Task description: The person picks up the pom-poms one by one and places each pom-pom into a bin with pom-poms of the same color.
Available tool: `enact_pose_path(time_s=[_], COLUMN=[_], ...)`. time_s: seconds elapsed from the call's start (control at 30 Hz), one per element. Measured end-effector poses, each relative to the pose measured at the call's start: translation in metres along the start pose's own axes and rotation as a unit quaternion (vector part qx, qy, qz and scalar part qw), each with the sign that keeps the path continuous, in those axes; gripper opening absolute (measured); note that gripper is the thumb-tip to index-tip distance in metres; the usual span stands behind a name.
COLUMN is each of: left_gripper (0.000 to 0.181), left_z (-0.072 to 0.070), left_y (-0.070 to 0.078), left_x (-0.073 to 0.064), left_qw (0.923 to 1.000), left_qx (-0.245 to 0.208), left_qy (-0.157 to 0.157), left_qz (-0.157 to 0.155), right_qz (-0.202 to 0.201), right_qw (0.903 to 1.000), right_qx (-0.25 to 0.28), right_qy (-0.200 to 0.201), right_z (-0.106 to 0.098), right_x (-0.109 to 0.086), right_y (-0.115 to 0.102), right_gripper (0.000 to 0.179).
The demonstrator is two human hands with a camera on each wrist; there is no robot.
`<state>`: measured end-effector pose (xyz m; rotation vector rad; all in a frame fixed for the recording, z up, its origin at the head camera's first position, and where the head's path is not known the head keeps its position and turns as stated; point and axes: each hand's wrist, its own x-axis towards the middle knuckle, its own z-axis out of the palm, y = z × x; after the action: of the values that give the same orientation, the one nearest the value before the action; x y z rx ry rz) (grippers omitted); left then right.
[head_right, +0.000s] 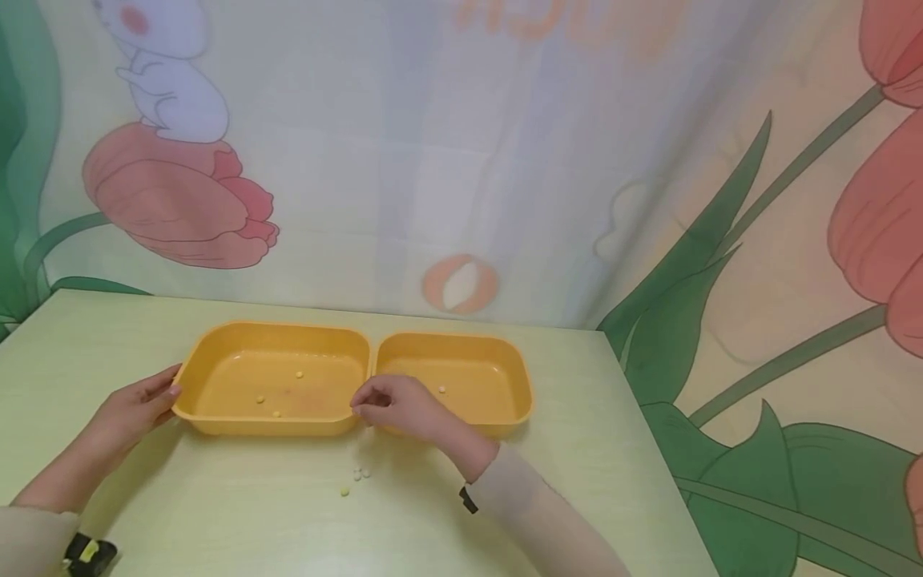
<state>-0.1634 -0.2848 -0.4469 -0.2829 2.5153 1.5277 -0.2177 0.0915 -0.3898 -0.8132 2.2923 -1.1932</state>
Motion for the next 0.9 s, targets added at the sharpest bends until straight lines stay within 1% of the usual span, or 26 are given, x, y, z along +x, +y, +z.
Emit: enact_pose_path(time_s=[0.1,0.23,0.33,0.53,0.63,0.77,0.9], left_gripper=[0.062,0.061,0.061,0.061,0.061,0.061,0.062], left_z=[-0.001,-0.001,-0.001,-0.001,-0.001,-0.001,-0.001], left_y=[0.000,-0.001,-0.002,-0.003,-0.003,-0.002,-0.002], left_x=[-0.001,-0.001,-0.001,0.000,0.000,0.001,0.000], left_qw=[1.0000,1.0000,1.0000,1.0000,1.0000,1.0000,1.0000], left_qx=[0.000,0.002,0.002,0.003,0.003,0.004,0.004], left_qy=[0.001,0.002,0.002,-0.001,-0.002,-0.004,-0.006], left_qz=[-0.006,-0.004,-0.001,0.003,0.004,0.000,-0.001], right_qz=[0.000,0.012,0.025,0.033,0.042,0.057,0.082], right_qw=[1.0000,0.9999,0.9996,0.9978,0.9968,0.9957,0.9944], right_qx=[0.005,0.004,-0.010,-0.053,-0.061,-0.062,-0.050], right_qy=[0.005,-0.001,-0.008,-0.021,-0.029,-0.037,-0.045], right_z=[0.006,0.014,0.019,0.026,0.027,0.030,0.035], right_x=[-0.006,-0.012,-0.016,-0.022,-0.024,-0.025,-0.024], right_y=[0.007,0.016,0.023,0.032,0.035,0.039,0.045], right_gripper=[0.020,0.019,0.016,0.014,0.014,0.014,0.016])
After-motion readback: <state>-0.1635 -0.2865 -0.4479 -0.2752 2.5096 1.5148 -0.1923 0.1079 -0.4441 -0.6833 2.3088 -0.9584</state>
